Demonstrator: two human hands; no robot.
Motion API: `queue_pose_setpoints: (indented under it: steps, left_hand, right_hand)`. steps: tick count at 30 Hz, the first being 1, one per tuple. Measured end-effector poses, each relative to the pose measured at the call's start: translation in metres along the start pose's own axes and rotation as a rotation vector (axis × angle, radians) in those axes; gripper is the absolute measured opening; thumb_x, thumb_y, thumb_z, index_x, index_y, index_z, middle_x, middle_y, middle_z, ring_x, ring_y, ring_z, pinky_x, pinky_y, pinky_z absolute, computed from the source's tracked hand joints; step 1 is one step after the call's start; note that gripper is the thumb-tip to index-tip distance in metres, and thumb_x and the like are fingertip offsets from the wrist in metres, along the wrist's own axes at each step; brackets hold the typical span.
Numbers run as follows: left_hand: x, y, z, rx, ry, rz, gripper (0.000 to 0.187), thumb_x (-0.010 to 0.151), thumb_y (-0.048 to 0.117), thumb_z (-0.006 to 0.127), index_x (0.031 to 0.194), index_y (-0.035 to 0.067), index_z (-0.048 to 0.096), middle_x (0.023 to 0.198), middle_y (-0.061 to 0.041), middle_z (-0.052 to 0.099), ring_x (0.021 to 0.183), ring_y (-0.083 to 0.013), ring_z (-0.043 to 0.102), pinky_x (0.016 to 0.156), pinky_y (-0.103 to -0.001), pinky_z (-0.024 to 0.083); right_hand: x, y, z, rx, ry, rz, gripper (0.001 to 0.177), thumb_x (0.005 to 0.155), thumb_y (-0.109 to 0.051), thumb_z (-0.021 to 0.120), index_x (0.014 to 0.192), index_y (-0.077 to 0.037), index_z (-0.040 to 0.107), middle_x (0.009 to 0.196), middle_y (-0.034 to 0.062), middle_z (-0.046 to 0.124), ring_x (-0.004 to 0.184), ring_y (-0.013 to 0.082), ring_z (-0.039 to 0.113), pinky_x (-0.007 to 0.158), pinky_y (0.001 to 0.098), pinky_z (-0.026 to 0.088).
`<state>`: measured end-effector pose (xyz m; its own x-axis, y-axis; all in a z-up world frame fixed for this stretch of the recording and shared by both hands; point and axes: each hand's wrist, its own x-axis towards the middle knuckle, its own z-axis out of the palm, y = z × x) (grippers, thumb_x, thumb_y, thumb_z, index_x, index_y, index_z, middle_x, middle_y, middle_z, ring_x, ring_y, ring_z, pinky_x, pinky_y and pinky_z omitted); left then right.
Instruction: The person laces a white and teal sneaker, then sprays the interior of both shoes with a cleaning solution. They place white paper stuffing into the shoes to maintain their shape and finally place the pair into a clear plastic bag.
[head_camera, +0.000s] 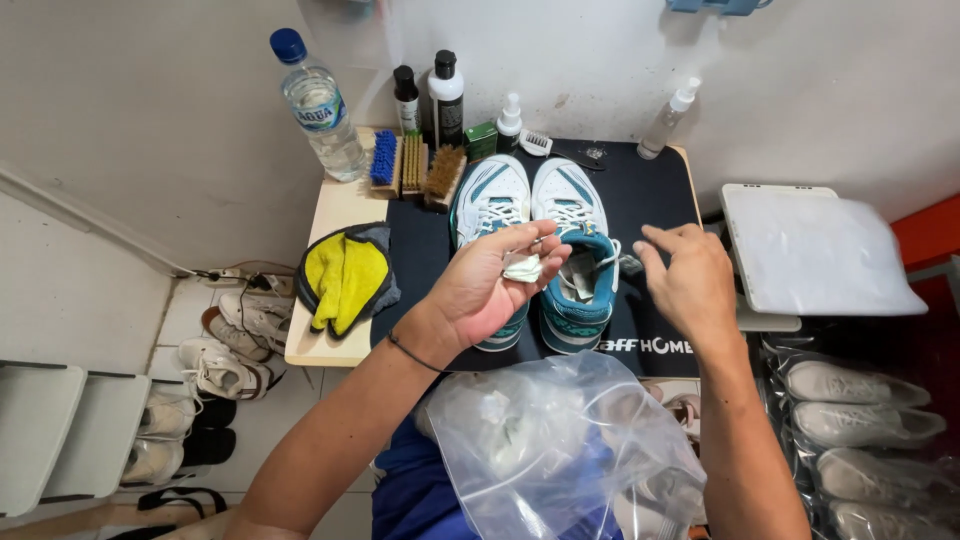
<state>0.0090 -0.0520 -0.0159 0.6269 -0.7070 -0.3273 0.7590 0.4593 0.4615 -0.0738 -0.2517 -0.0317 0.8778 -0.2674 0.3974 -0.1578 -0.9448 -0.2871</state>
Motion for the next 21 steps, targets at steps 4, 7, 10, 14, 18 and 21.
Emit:
queue_pose_setpoints:
  steps: [4,7,10,14,18,21]
  left_hand:
    - [0.005,-0.003,0.02,-0.073,-0.026,-0.063,0.031,0.084,0.01,0.042,0.104,-0.013,0.043,0.094,-0.021,0.05,0.09,-0.0295,0.056,0.079,-0.035,0.05]
    - [0.011,-0.008,0.03,-0.074,-0.09,-0.098,0.035,0.087,0.015,0.034,0.102,-0.016,0.041,0.105,-0.029,0.045,0.101,-0.0368,0.049,0.085,-0.039,0.045]
    - [0.02,-0.016,0.033,0.011,-0.18,-0.147,0.05,0.089,0.033,0.027,0.104,-0.012,0.042,0.091,-0.018,0.05,0.091,-0.0299,0.054,0.08,-0.037,0.048]
    - [-0.006,-0.008,0.053,0.122,-0.267,-0.178,0.061,0.088,0.044,0.022,0.106,-0.008,0.046,0.068,-0.007,0.051,0.063,-0.0171,0.05,0.056,-0.023,0.045]
    - [-0.035,-0.005,0.063,0.136,-0.392,-0.237,0.039,0.087,0.037,0.031,0.075,0.002,0.045,0.064,-0.008,0.041,0.063,-0.0169,0.045,0.078,-0.036,0.045]
    - [-0.054,-0.001,0.07,0.209,-0.432,-0.266,0.048,0.083,0.037,0.039,0.106,-0.005,0.04,0.079,-0.014,0.055,0.078,-0.0276,0.056,0.081,-0.045,0.045]
  right_hand:
    - [0.002,-0.044,-0.043,0.27,0.156,-0.126,0.016,0.082,-0.002,0.055,0.096,-0.002,0.063,0.078,0.0157,0.056,0.071,0.0315,0.054,0.06,0.0378,0.044]
    - [0.0,-0.079,-0.077,0.557,0.103,-0.196,0.017,0.081,-0.009,0.058,0.098,-0.008,0.063,0.083,0.0082,0.058,0.076,0.0213,0.055,0.064,0.0279,0.046]
    - [0.001,-0.094,-0.092,0.524,-0.012,-0.482,0.041,0.065,-0.013,0.07,0.103,-0.009,0.058,0.096,0.0085,0.057,0.092,0.0298,0.051,0.079,0.0369,0.038]
    - [-0.002,-0.087,-0.086,0.28,0.091,-0.584,0.02,0.073,-0.01,0.067,0.092,-0.011,0.062,0.085,0.005,0.059,0.082,0.027,0.048,0.072,0.0366,0.037]
    - [-0.011,-0.091,-0.095,0.282,0.107,-0.587,0.01,0.083,-0.001,0.056,0.093,-0.002,0.058,0.077,0.0092,0.057,0.067,0.0224,0.046,0.058,0.0313,0.039]
    - [-0.022,-0.097,-0.109,0.35,0.096,-0.504,0.011,0.085,0.004,0.053,0.095,0.002,0.057,0.083,0.0136,0.056,0.071,0.022,0.052,0.063,0.0295,0.042]
